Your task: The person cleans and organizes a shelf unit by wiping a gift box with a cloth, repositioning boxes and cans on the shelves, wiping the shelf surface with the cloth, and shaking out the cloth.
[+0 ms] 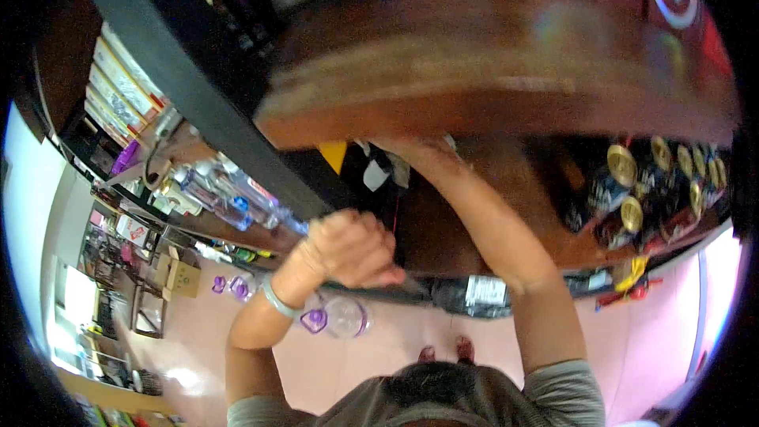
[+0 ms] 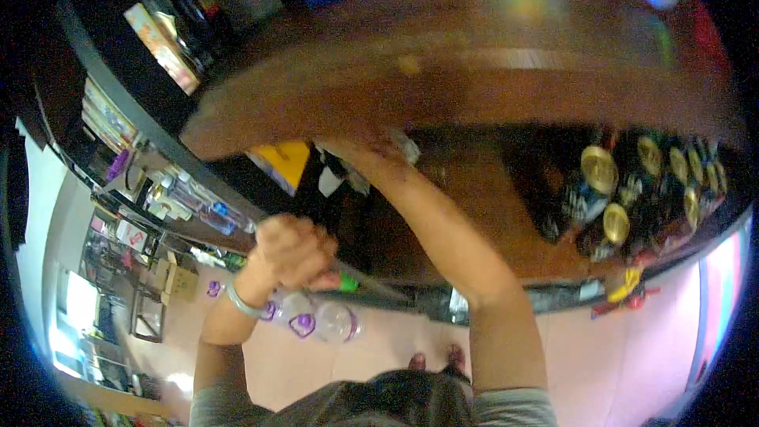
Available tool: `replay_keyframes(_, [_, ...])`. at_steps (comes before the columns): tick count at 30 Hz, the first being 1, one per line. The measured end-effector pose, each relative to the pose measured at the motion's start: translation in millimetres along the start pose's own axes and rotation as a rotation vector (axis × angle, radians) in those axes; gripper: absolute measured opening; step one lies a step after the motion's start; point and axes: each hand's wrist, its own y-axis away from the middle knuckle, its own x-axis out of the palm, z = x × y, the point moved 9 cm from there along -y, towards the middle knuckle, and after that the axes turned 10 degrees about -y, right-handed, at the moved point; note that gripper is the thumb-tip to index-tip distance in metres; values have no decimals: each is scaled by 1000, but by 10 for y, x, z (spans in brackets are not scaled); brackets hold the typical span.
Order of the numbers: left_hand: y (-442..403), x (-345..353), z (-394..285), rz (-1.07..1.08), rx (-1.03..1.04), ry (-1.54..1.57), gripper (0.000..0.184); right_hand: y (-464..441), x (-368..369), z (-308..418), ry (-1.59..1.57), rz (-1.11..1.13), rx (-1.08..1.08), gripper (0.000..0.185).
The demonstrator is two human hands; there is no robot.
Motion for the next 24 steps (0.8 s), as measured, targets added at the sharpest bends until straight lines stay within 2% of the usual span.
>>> replay_keyframes(1, [-43,-70,19,-109,-4,-25,36,19,110,-199,13,41,43,34])
replay_keyframes(2, [-66,-136,19,-209,-9,-46,36,-21,200,-353,40,188,171,34])
replay_keyframes(4, [-29,-113,17,-220,-20,-27,35,-85,327,-506,98,403,325,34])
replay_keyframes(7, [-8,-121,20,-254,-40,-49,33,-172,410,-568,137,485,370,34])
replay_keyframes(14, [14,-96,-3,-281,-53,-90,29,-320,425,-515,116,394,246,33])
replay_keyframes(21, [-5,-110,-5,-290,-81,-86,23,-319,142,-1,24,225,-28,33])
replay_keyframes(23, [-2,-100,-4,-292,-86,-70,22,-270,83,163,45,324,-4,33])
replay_keyframes(24, [-5,-111,-1,-292,-89,-69,22,-256,75,250,109,500,101,32])
